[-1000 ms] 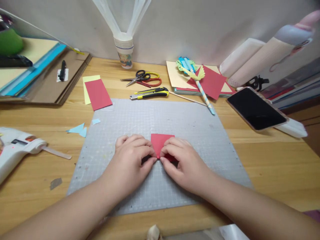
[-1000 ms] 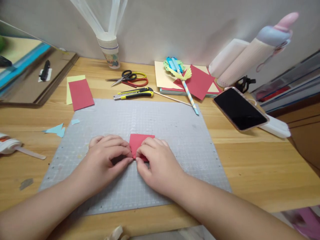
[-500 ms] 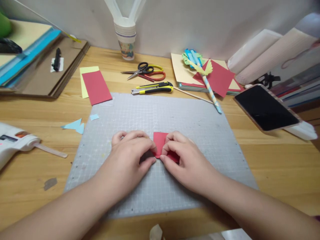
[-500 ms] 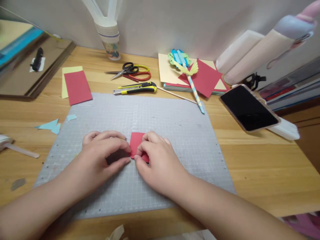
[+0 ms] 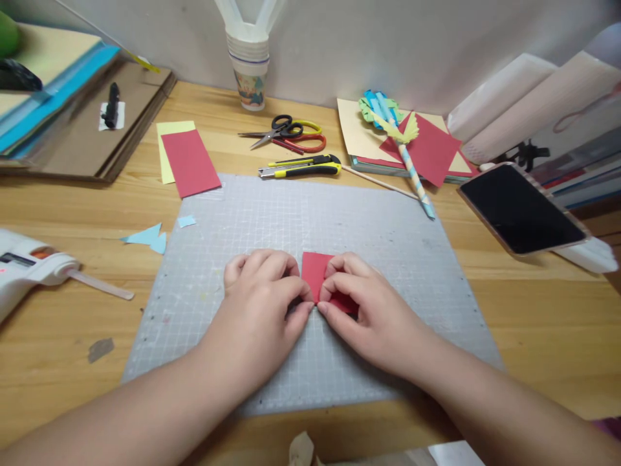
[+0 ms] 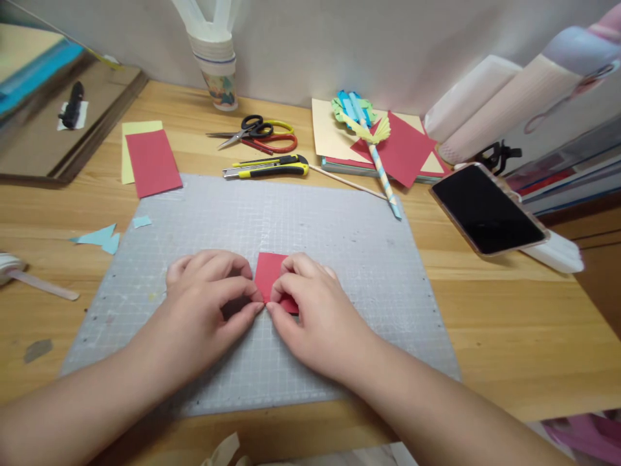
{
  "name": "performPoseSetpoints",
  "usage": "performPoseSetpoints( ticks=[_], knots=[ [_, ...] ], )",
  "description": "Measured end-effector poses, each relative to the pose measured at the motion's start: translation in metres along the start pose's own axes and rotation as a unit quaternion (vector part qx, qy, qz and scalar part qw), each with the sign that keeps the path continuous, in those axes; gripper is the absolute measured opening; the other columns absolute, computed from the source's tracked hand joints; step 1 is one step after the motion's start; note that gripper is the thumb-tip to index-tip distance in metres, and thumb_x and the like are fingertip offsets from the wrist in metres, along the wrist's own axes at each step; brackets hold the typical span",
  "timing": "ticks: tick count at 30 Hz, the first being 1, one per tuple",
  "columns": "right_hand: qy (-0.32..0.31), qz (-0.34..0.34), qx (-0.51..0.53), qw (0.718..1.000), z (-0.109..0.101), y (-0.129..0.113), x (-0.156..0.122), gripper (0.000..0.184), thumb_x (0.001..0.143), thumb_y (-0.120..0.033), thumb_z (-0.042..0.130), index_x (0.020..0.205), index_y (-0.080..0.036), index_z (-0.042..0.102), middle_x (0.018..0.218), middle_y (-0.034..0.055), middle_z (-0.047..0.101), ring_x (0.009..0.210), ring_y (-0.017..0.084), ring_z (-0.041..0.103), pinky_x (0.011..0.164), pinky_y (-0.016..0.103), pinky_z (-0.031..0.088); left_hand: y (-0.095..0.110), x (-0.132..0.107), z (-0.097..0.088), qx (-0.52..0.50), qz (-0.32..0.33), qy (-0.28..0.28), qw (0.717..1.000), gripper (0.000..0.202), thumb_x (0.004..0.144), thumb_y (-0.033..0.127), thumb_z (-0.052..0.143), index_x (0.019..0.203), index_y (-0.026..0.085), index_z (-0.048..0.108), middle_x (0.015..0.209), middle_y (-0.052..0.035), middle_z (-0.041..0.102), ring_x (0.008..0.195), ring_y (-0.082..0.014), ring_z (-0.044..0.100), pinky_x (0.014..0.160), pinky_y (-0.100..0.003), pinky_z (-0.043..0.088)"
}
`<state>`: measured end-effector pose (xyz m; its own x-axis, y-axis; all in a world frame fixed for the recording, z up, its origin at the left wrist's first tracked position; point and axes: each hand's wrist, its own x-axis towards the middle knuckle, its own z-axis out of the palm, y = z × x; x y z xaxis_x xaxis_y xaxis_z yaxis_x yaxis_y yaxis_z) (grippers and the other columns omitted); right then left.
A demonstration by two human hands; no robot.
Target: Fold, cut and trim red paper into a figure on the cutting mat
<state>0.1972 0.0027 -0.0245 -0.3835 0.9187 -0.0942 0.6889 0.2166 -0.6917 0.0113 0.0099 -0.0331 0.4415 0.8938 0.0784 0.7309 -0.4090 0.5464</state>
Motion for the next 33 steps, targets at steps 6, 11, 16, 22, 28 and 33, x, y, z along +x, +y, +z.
performPoseSetpoints(
  ticks=[6, 11, 16, 22, 28, 33],
  knots=[
    [0.003, -0.007, 0.01, 1.0, 0.0, 0.002, -0.002, 0.012, 0.085, -0.013, 0.057, 0.076, -0.019, 0.057, 0.095, 0.003, 0.051, 0.089, 0.018, 0.053, 0.083, 0.038, 0.041, -0.003, 0.0, 0.0, -0.005, -0.009, 0.005, 1.0, 0.007, 0.082, 0.029, 0.067, 0.075, 0.028, 0.069, 0.096, 0.0012, 0.062, 0.1, -0.0216, 0.052, 0.088, -0.043, 0.026],
    [-0.001, -0.006, -0.008, 1.0, 0.0, 0.001, 0.002, 0.014, 0.088, -0.013, 0.054, 0.076, -0.019, 0.056, 0.094, 0.004, 0.052, 0.089, 0.02, 0.052, 0.08, 0.039, 0.042, 0.002, 0.004, 0.002, -0.008, -0.033, -0.001, 0.999, 0.011, 0.082, 0.029, 0.065, 0.072, 0.026, 0.068, 0.093, 0.0002, 0.062, 0.097, -0.0224, 0.051, 0.086, -0.044, 0.027],
    [-0.044, -0.034, -0.03, 0.998, -0.011, 0.003, -0.002, 0.007, 0.086, -0.015, 0.06, 0.083, -0.019, 0.056, 0.099, 0.0049, 0.054, 0.091, 0.02, 0.052, 0.082, 0.038, 0.043, 0.004, 0.006, 0.004, -0.008, -0.04, -0.001, 0.999, 0.01, 0.078, 0.025, 0.061, 0.069, 0.025, 0.066, 0.09, 0.0002, 0.062, 0.097, -0.0226, 0.051, 0.085, -0.044, 0.029],
    [-0.037, -0.026, -0.028, 0.999, -0.02, 0.015, -0.012, 0.012, 0.091, -0.015, 0.054, 0.081, -0.02, 0.058, 0.097, 0.0047, 0.056, 0.09, 0.02, 0.054, 0.081, 0.037, 0.046, 0.003, 0.007, 0.005, -0.014, -0.04, 0.006, 0.999, 0.009, 0.076, 0.023, 0.061, 0.069, 0.026, 0.066, 0.091, 0.0018, 0.062, 0.097, -0.0221, 0.051, 0.086, -0.044, 0.028],
    [-0.031, -0.031, -0.069, 0.997, -0.016, 0.013, -0.013, 0.016, 0.093, -0.014, 0.048, 0.083, -0.018, 0.06, 0.095, 0.0082, 0.056, 0.091, 0.023, 0.055, 0.082, 0.041, 0.047, 0.006, 0.004, 0.002, 0.024, 0.013, 0.013, 1.0, 0.008, 0.081, 0.032, 0.064, 0.078, 0.027, 0.069, 0.098, -0.0011, 0.06, 0.1, -0.0244, 0.049, 0.086, -0.044, 0.027],
    [0.006, -0.013, -0.056, 0.998, -0.016, 0.014, -0.018, 0.011, 0.09, -0.016, 0.056, 0.08, -0.018, 0.06, 0.105, 0.0086, 0.055, 0.092, 0.021, 0.057, 0.084, 0.04, 0.049, 0.009, 0.008, 0.005, 0.059, 0.035, 0.001, 0.998, 0.017, 0.088, 0.033, 0.058, 0.076, 0.024, 0.068, 0.097, -0.0029, 0.063, 0.096, -0.0237, 0.05, 0.08, -0.043, 0.029]
  ],
)
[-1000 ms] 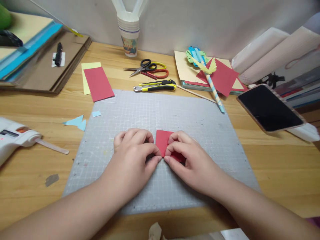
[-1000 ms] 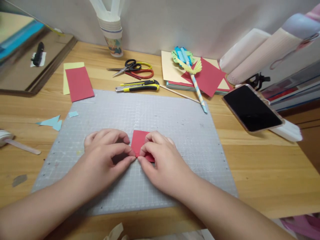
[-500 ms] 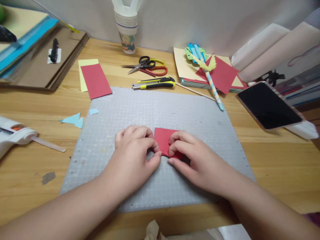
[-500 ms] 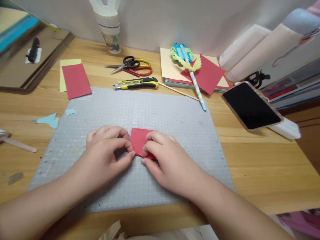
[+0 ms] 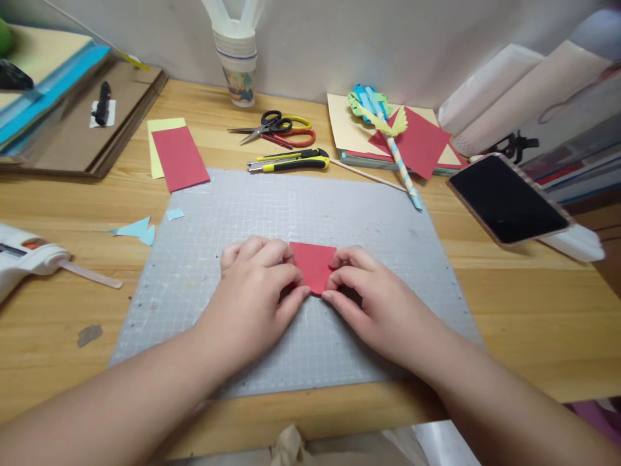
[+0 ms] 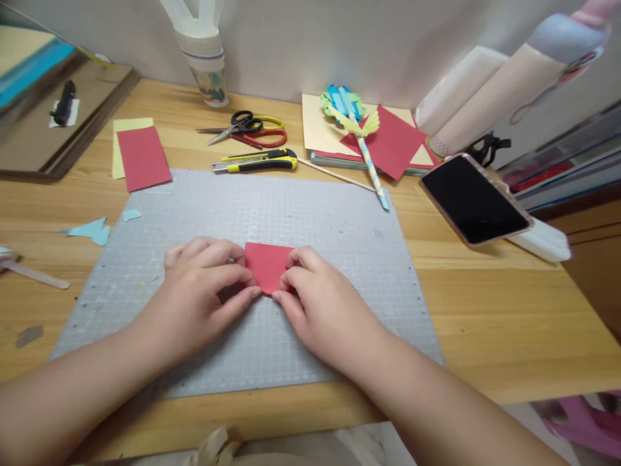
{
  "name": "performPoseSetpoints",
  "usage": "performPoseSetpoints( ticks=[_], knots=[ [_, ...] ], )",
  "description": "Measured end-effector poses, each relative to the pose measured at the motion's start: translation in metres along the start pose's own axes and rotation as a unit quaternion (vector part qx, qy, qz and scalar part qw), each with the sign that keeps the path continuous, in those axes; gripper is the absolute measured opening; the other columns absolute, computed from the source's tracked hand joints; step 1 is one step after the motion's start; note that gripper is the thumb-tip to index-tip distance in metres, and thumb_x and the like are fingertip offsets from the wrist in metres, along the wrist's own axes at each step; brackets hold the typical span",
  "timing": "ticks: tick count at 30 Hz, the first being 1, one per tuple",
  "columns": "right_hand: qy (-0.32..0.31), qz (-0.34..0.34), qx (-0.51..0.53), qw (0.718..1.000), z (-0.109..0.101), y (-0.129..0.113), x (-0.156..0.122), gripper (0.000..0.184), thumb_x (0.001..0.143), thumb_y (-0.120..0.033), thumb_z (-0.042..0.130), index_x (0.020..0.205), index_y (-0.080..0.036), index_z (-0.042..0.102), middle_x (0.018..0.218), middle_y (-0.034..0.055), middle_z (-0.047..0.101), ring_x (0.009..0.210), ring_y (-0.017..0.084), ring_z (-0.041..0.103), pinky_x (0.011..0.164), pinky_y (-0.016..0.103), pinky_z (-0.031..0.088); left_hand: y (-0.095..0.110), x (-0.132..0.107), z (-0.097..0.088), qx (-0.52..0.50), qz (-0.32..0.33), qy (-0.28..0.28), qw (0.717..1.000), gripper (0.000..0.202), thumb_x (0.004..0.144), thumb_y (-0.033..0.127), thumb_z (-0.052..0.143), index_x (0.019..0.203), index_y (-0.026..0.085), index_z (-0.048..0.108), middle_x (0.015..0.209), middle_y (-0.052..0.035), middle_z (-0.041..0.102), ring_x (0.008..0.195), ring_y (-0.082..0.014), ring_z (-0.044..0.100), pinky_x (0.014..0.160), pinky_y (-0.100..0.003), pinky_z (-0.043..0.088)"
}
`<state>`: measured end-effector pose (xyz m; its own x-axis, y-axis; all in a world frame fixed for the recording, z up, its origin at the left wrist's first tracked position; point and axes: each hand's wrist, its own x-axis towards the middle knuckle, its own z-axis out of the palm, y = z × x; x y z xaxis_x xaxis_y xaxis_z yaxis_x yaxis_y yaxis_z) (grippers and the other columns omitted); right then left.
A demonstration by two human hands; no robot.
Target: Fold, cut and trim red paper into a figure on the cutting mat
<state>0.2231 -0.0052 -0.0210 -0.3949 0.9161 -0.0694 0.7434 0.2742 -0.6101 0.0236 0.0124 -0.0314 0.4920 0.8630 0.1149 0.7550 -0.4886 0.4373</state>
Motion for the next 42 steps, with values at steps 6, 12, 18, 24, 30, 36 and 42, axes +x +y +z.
performPoseSetpoints(
  ticks=[6, 12, 18, 24, 30, 36, 42],
  knots=[
    [0.02, 0.024, 0.011, 0.999, 0.0, 0.003, 0.001, 0.015, 0.089, -0.016, 0.056, 0.075, -0.019, 0.06, 0.104, 0.0074, 0.055, 0.091, 0.02, 0.058, 0.084, 0.039, 0.049, 0.006, 0.009, 0.0, -0.022, -0.063, -0.031, 0.997, 0.016, 0.081, 0.03, 0.059, 0.068, 0.021, 0.064, 0.086, -0.0024, 0.064, 0.091, -0.0235, 0.051, 0.078, -0.041, 0.032],
    [0.008, 0.036, 0.039, 0.999, -0.002, 0.006, 0.009, 0.022, 0.085, -0.016, 0.058, 0.064, -0.019, 0.053, 0.097, 0.0044, 0.053, 0.084, 0.017, 0.056, 0.076, 0.033, 0.047, 0.005, 0.021, -0.001, -0.037, -0.028, -0.06, 0.997, 0.025, 0.082, 0.042, 0.066, 0.067, 0.021, 0.067, 0.083, -0.0018, 0.063, 0.092, -0.0242, 0.052, 0.078, -0.04, 0.031],
    [-0.03, 0.025, 0.077, 0.996, -0.01, 0.012, 0.014, 0.026, 0.084, -0.013, 0.059, 0.061, -0.019, 0.05, 0.086, 0.0009, 0.051, 0.074, 0.013, 0.053, 0.07, 0.029, 0.044, 0.001, 0.029, -0.001, -0.053, -0.029, -0.087, 0.994, 0.021, 0.079, 0.036, 0.069, 0.066, 0.021, 0.065, 0.078, -0.001, 0.061, 0.085, -0.0206, 0.055, 0.075, -0.034, 0.037],
    [-0.035, 0.026, 0.054, 0.998, -0.01, 0.013, 0.015, 0.024, 0.084, -0.013, 0.061, 0.064, -0.019, 0.05, 0.085, 0.0005, 0.05, 0.072, 0.013, 0.052, 0.067, 0.029, 0.042, 0.001, 0.035, -0.003, -0.042, -0.028, -0.1, 0.994, 0.018, 0.077, 0.035, 0.069, 0.065, 0.022, 0.065, 0.079, -0.0013, 0.063, 0.082, -0.0208, 0.055, 0.073, -0.034, 0.039],
    [-0.038, 0.035, 0.047, 0.998, -0.01, 0.012, 0.017, 0.024, 0.084, -0.014, 0.061, 0.063, -0.018, 0.051, 0.087, 0.001, 0.051, 0.073, 0.013, 0.052, 0.068, 0.029, 0.042, 0.005, 0.04, -0.004, -0.02, -0.025, -0.12, 0.992, 0.021, 0.078, 0.031, 0.068, 0.06, 0.02, 0.063, 0.074, -0.002, 0.059, 0.075, -0.0199, 0.054, 0.066, -0.033, 0.039],
    [-0.038, 0.034, 0.048, 0.998, -0.011, 0.011, 0.017, 0.024, 0.083, -0.012, 0.061, 0.063, -0.018, 0.05, 0.087, 0.0011, 0.051, 0.074, 0.013, 0.052, 0.068, 0.029, 0.043, 0.007, 0.041, -0.005, 0.005, -0.022, -0.127, 0.992, 0.021, 0.078, 0.03, 0.065, 0.06, 0.019, 0.062, 0.075, -0.0029, 0.059, 0.073, -0.0191, 0.054, 0.064, -0.033, 0.039],
    [-0.033, 0.029, 0.046, 0.998, -0.008, 0.013, 0.017, 0.022, 0.082, -0.012, 0.059, 0.064, -0.019, 0.049, 0.088, 0.0015, 0.051, 0.073, 0.013, 0.052, 0.068, 0.029, 0.043, 0.01, 0.044, -0.007, 0.031, -0.015, -0.133, 0.99, 0.02, 0.077, 0.029, 0.063, 0.059, 0.019, 0.062, 0.073, -0.0036, 0.059, 0.07, -0.0188, 0.053, 0.061, -0.032, 0.037]
  ],
)
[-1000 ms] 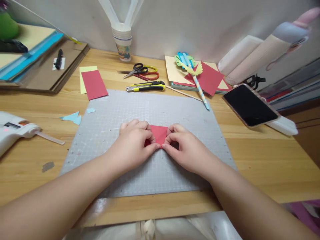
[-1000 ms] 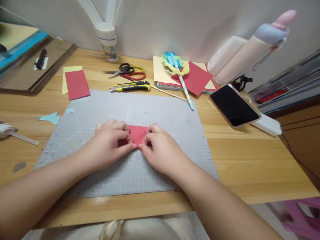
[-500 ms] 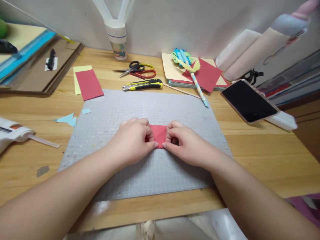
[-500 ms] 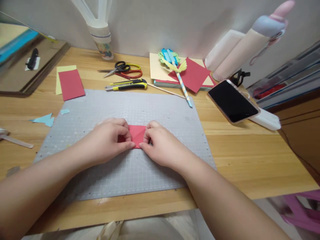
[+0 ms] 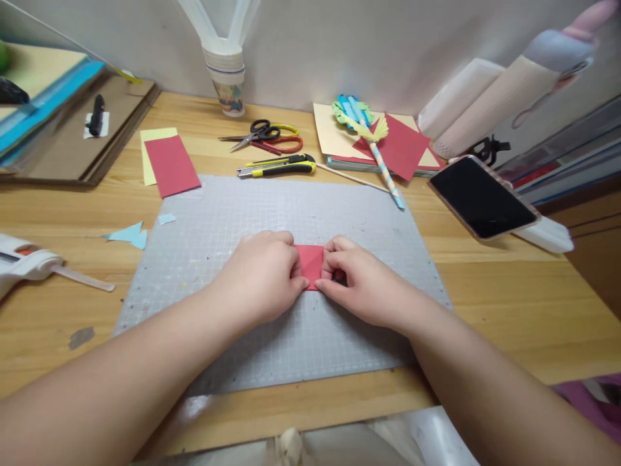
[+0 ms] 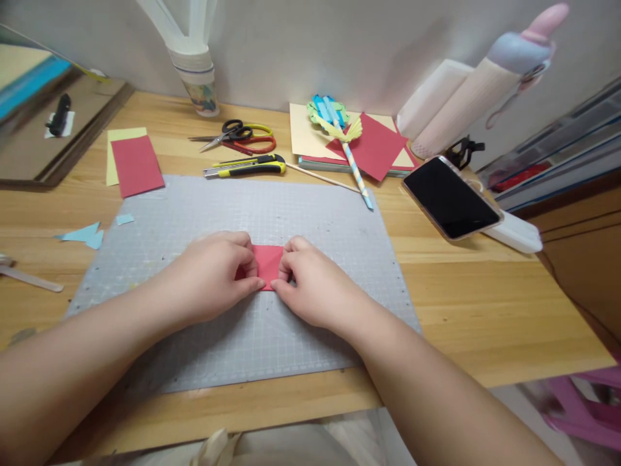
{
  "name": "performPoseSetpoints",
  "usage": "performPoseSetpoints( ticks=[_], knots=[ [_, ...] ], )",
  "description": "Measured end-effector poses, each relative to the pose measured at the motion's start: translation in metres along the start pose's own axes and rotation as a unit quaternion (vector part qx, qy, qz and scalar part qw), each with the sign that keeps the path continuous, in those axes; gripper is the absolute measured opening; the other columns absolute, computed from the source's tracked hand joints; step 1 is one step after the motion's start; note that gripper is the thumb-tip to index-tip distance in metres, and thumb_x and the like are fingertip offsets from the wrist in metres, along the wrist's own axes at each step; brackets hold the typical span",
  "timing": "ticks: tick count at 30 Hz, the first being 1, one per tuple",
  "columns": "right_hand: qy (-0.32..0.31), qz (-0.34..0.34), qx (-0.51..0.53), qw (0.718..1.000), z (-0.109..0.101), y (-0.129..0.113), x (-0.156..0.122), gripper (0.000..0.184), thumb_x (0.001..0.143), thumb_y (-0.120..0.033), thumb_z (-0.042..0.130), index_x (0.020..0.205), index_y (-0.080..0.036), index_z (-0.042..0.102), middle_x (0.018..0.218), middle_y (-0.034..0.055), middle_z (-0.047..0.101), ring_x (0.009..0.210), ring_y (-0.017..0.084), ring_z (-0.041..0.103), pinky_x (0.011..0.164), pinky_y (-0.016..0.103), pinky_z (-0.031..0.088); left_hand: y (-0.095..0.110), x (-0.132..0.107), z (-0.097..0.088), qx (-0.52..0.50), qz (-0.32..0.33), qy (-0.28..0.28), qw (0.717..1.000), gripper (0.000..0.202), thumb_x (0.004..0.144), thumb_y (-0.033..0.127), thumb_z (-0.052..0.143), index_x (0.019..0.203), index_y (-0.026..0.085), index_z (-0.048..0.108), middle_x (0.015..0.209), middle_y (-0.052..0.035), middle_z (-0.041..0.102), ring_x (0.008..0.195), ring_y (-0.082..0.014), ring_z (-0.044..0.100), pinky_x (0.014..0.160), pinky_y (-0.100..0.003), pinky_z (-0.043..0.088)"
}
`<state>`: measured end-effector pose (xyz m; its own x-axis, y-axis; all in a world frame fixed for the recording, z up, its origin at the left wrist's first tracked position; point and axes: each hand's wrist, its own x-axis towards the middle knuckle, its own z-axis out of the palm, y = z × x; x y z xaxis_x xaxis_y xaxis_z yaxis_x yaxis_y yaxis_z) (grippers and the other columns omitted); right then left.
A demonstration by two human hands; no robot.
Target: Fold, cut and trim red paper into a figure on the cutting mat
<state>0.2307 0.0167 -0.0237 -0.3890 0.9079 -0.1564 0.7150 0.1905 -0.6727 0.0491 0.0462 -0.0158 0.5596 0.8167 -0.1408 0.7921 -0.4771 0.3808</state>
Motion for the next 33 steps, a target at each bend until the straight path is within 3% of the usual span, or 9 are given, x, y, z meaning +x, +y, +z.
performPoseSetpoints(
  ticks=[4, 7, 10, 13, 18, 26, 33],
  knots=[
    [0.05, -0.031, 0.007, 0.998, -0.001, -0.003, -0.009, 0.01, 0.083, -0.015, 0.059, 0.077, -0.021, 0.053, 0.086, 0.0008, 0.055, 0.073, 0.014, 0.053, 0.066, 0.027, 0.043, 0.0, 0.002, -0.003, 0.009, 0.002, -0.018, 1.0, 0.021, 0.077, 0.032, 0.062, 0.059, 0.02, 0.062, 0.074, -0.003, 0.06, 0.064, -0.017, 0.052, 0.057, -0.031, 0.034],
    [0.095, -0.018, -0.039, 0.995, 0.002, -0.014, -0.027, 0.009, 0.086, -0.014, 0.049, 0.088, -0.023, 0.051, 0.078, -0.0013, 0.06, 0.06, 0.013, 0.052, 0.057, 0.026, 0.038, -0.001, 0.004, -0.006, 0.011, 0.004, -0.033, 0.999, 0.018, 0.076, 0.033, 0.062, 0.063, 0.021, 0.061, 0.077, -0.0028, 0.062, 0.065, -0.0177, 0.053, 0.056, -0.031, 0.033],
    [0.061, -0.034, -0.106, 0.992, 0.012, -0.026, -0.048, 0.013, 0.086, -0.015, 0.044, 0.094, -0.022, 0.05, 0.071, -0.0012, 0.064, 0.048, 0.013, 0.049, 0.05, 0.027, 0.032, -0.002, 0.009, -0.009, 0.008, 0.0, -0.056, 0.998, 0.015, 0.074, 0.035, 0.062, 0.066, 0.022, 0.061, 0.078, -0.002, 0.064, 0.068, -0.0191, 0.055, 0.057, -0.031, 0.033],
    [0.053, -0.051, -0.146, 0.987, 0.026, -0.032, -0.06, 0.017, 0.087, -0.016, 0.04, 0.1, -0.02, 0.05, 0.078, 0.0039, 0.069, 0.051, 0.016, 0.056, 0.051, 0.029, 0.034, -0.002, 0.018, -0.015, 0.003, -0.018, -0.102, 0.995, 0.013, 0.071, 0.036, 0.063, 0.064, 0.024, 0.062, 0.069, 0.0001, 0.065, 0.062, -0.0182, 0.055, 0.055, -0.03, 0.033],
    [0.065, -0.043, -0.183, 0.98, 0.039, -0.033, -0.062, 0.021, 0.086, -0.015, 0.037, 0.098, -0.017, 0.055, 0.068, 0.0048, 0.068, 0.051, 0.019, 0.06, 0.049, 0.03, 0.034, 0.004, 0.033, -0.027, 0.021, -0.048, -0.174, 0.983, 0.016, 0.063, 0.034, 0.07, 0.055, 0.024, 0.06, 0.053, 0.0023, 0.06, 0.05, -0.0161, 0.051, 0.051, -0.03, 0.032],
    [0.064, -0.054, -0.19, 0.978, 0.043, -0.034, -0.06, 0.044, 0.086, -0.014, 0.037, 0.129, -0.012, 0.048, 0.078, 0.0049, 0.07, 0.057, 0.02, 0.064, 0.051, 0.031, 0.038, 0.007, 0.036, -0.031, 0.055, -0.048, -0.191, 0.979, 0.025, 0.062, 0.041, 0.072, 0.059, 0.023, 0.056, 0.052, 0.0019, 0.056, 0.053, -0.0155, 0.05, 0.054, -0.029, 0.032],
    [0.085, -0.056, -0.19, 0.977, 0.048, -0.033, -0.061, 0.042, 0.086, -0.013, 0.036, 0.126, -0.013, 0.051, 0.073, 0.0023, 0.069, 0.05, 0.017, 0.061, 0.049, 0.029, 0.036, 0.001, 0.035, -0.032, 0.03, -0.033, -0.21, 0.977, 0.024, 0.064, 0.042, 0.068, 0.061, 0.023, 0.055, 0.055, 0.002, 0.058, 0.052, -0.0144, 0.047, 0.051, -0.028, 0.031]
  ],
)
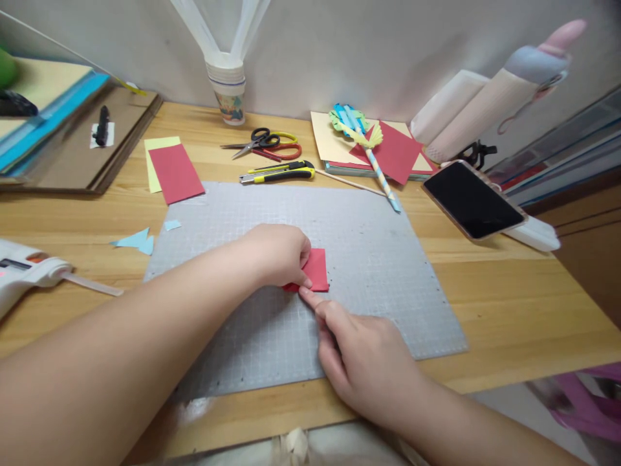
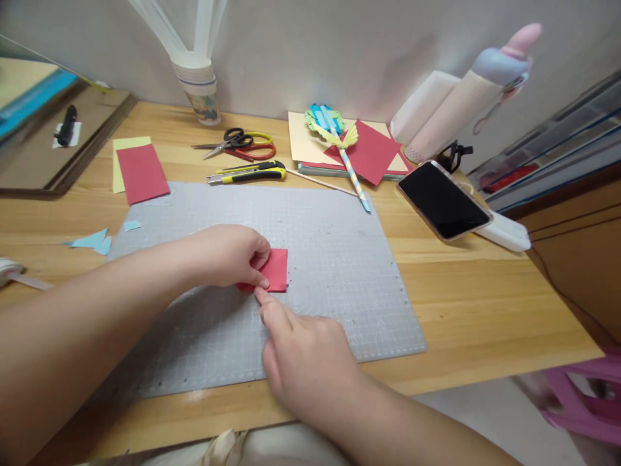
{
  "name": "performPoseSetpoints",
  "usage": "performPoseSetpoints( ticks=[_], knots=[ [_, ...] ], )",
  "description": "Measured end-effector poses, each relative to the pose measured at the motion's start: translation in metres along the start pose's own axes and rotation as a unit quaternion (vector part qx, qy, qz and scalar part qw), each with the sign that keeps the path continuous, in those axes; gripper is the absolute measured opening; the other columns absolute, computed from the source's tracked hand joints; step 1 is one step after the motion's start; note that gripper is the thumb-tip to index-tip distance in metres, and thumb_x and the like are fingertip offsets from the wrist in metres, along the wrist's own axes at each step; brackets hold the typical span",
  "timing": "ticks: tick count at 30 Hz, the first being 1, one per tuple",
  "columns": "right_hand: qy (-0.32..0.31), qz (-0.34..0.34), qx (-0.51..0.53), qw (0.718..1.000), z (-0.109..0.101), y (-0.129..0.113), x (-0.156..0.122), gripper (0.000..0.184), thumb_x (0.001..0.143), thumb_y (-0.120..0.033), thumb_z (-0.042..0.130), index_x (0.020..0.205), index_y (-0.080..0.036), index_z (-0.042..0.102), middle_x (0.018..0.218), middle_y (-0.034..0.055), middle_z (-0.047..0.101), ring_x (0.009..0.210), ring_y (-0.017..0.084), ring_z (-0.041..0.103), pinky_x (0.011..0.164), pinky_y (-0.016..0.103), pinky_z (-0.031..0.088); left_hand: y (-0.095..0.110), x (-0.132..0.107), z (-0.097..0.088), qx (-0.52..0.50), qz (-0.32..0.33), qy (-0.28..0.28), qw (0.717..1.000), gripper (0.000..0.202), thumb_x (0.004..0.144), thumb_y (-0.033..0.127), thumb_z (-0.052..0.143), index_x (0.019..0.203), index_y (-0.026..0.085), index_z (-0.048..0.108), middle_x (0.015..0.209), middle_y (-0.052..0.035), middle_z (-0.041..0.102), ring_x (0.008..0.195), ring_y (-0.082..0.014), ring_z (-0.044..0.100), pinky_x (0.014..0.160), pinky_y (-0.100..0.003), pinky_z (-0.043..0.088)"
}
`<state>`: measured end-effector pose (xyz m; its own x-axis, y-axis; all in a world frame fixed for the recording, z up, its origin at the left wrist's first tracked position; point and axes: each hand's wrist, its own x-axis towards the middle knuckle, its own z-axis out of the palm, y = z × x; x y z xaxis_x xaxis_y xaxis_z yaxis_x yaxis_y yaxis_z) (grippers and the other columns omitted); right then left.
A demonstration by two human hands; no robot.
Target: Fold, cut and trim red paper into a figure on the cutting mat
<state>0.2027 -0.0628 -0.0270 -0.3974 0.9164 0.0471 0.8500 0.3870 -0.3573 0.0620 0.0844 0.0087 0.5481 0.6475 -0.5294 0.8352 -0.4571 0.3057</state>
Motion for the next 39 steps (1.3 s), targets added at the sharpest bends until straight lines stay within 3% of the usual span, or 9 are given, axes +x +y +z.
performPoseSetpoints(
  ticks=[8, 14, 19, 24, 27, 30, 32, 35, 39],
  knots=[
    [0.033, 0.014, 0.033, 0.999, 0.001, 0.0, -0.004, 0.032, 0.086, -0.014, 0.038, 0.114, -0.014, 0.055, 0.072, 0.0018, 0.069, 0.047, 0.015, 0.057, 0.049, 0.028, 0.038, -0.003, 0.0, 0.001, -0.011, 0.019, -0.012, 1.0, 0.016, 0.065, 0.033, 0.066, 0.062, 0.022, 0.055, 0.057, 0.003, 0.058, 0.052, -0.0136, 0.046, 0.05, -0.028, 0.031],
    [0.026, 0.036, -0.015, 0.999, 0.003, -0.003, -0.001, 0.039, 0.086, -0.015, 0.037, 0.122, -0.014, 0.05, 0.071, 0.0007, 0.071, 0.045, 0.017, 0.061, 0.046, 0.029, 0.032, -0.004, -0.001, 0.003, -0.013, 0.023, -0.007, 1.0, 0.015, 0.066, 0.034, 0.065, 0.063, 0.022, 0.056, 0.056, 0.003, 0.058, 0.051, -0.013, 0.046, 0.051, -0.027, 0.03],
    [0.018, 0.068, -0.061, 0.996, 0.003, -0.004, -0.001, 0.032, 0.084, -0.015, 0.037, 0.112, -0.017, 0.053, 0.062, -0.0007, 0.069, 0.037, 0.017, 0.059, 0.043, 0.029, 0.022, -0.004, -0.002, 0.003, -0.014, 0.023, -0.005, 1.0, 0.016, 0.065, 0.036, 0.065, 0.063, 0.023, 0.057, 0.057, 0.0025, 0.058, 0.051, -0.0133, 0.046, 0.051, -0.027, 0.03],
    [-0.006, 0.101, -0.061, 0.993, -0.003, 0.008, -0.008, 0.026, 0.082, -0.013, 0.04, 0.104, -0.021, 0.052, 0.062, -0.0025, 0.069, 0.038, 0.019, 0.061, 0.042, 0.028, 0.021, -0.005, -0.003, 0.004, -0.023, 0.023, 0.0, 0.999, 0.017, 0.066, 0.036, 0.066, 0.063, 0.022, 0.056, 0.058, 0.0026, 0.059, 0.052, -0.013, 0.046, 0.052, -0.027, 0.03],
    [-0.004, 0.102, -0.085, 0.991, -0.012, 0.015, -0.007, 0.016, 0.081, -0.015, 0.042, 0.091, -0.021, 0.053, 0.05, -0.0038, 0.063, 0.033, 0.019, 0.056, 0.041, 0.028, 0.02, -0.008, -0.003, 0.007, -0.037, 0.03, 0.007, 0.999, 0.016, 0.067, 0.035, 0.067, 0.063, 0.022, 0.056, 0.06, 0.003, 0.06, 0.053, -0.013, 0.048, 0.052, -0.027, 0.03],
    [0.037, 0.053, -0.083, 0.994, -0.023, 0.019, 0.002, 0.011, 0.083, -0.016, 0.043, 0.081, -0.021, 0.053, 0.049, -0.002, 0.059, 0.039, 0.019, 0.056, 0.042, 0.028, 0.029, -0.012, -0.004, 0.012, -0.052, 0.04, 0.025, 0.998, 0.017, 0.069, 0.036, 0.067, 0.066, 0.023, 0.058, 0.065, 0.0034, 0.063, 0.057, -0.0133, 0.05, 0.054, -0.027, 0.031],
    [0.055, -0.032, -0.033, 0.997, -0.028, 0.02, 0.01, 0.012, 0.085, -0.014, 0.043, 0.08, -0.019, 0.053, 0.067, 0.0044, 0.067, 0.062, 0.021, 0.065, 0.056, 0.031, 0.045, -0.015, -0.004, 0.015, -0.061, 0.048, 0.038, 0.996, 0.017, 0.071, 0.037, 0.068, 0.068, 0.023, 0.059, 0.065, 0.0035, 0.063, 0.059, -0.0135, 0.05, 0.054, -0.027, 0.031],
    [0.02, -0.174, 0.042, 0.984, -0.026, 0.022, 0.021, 0.018, 0.086, -0.009, 0.044, 0.095, -0.014, 0.058, 0.102, 0.0141, 0.07, 0.1, 0.025, 0.065, 0.084, 0.039, 0.051, -0.017, -0.005, 0.019, -0.073, 0.06, 0.05, 0.994, 0.015, 0.071, 0.034, 0.068, 0.067, 0.022, 0.059, 0.063, 0.004, 0.061, 0.058, -0.0129, 0.049, 0.054, -0.027, 0.03],
    [-0.01, -0.209, 0.067, 0.975, -0.011, 0.026, 0.027, 0.036, 0.085, -0.005, 0.043, 0.118, -0.008, 0.055, 0.119, 0.0183, 0.066, 0.112, 0.026, 0.06, 0.091, 0.044, 0.052, -0.02, -0.005, 0.021, -0.09, 0.074, 0.062, 0.991, 0.014, 0.07, 0.034, 0.068, 0.068, 0.022, 0.06, 0.064, 0.0041, 0.06, 0.057, -0.0124, 0.048, 0.053, -0.026, 0.029]
  ],
)
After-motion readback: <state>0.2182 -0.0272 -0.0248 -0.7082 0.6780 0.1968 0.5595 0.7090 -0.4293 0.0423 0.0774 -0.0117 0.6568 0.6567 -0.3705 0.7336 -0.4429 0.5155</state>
